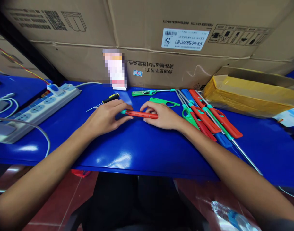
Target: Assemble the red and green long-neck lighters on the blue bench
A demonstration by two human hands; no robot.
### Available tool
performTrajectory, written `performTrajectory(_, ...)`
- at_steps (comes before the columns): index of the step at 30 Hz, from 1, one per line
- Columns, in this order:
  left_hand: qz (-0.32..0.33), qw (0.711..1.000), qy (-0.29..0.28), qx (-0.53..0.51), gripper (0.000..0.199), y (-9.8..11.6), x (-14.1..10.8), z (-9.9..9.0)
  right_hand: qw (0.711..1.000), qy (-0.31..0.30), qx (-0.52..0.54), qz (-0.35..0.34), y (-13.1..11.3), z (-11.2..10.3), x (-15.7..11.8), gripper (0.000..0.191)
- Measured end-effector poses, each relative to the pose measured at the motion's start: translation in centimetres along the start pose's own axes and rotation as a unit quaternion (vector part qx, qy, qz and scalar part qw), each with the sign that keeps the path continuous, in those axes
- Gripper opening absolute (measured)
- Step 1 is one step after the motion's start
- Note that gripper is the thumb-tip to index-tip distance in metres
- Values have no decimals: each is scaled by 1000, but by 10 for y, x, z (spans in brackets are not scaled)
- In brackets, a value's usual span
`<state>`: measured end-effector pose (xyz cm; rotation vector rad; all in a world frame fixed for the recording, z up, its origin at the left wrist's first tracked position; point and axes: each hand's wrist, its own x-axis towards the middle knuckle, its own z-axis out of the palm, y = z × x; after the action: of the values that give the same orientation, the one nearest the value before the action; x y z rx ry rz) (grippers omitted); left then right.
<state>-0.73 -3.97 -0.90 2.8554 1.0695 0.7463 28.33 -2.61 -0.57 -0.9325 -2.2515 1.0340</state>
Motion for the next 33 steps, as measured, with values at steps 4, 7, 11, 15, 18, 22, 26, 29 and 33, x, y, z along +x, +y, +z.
performTrajectory(4,8,999,18,25,19,8,2,2,999,28,-26,-22,-3,1,-1,20)
performTrajectory(7,20,997,38,70,23,12,1,3,995,48,-72,-57,-4,0,-2,15)
performTrajectory(11,30,992,43,113,27,17,0,4,989,52,-112,-82,-6,2,-2,16)
performTrajectory(15,36,989,57,132,26,17,-1,5,987,57,-119,-87,-6,4,-1,23)
performTrajectory(18,40,993,50,101,24,13,-1,5,988,55,-123,-77,-3,3,0,22)
performTrajectory(22,24,998,24,46,23,6,0,6,991,38,-113,-68,5,-2,1,22)
performTrajectory(26,-9,999,-4,35,23,-1,-2,7,991,28,-115,-69,9,-5,1,23)
performTrajectory(29,-21,999,-10,44,26,-4,-4,7,990,26,-123,-67,9,-4,2,24)
performTrajectory(33,-13,997,-4,80,30,-6,-5,6,990,16,-124,-64,10,-4,2,25)
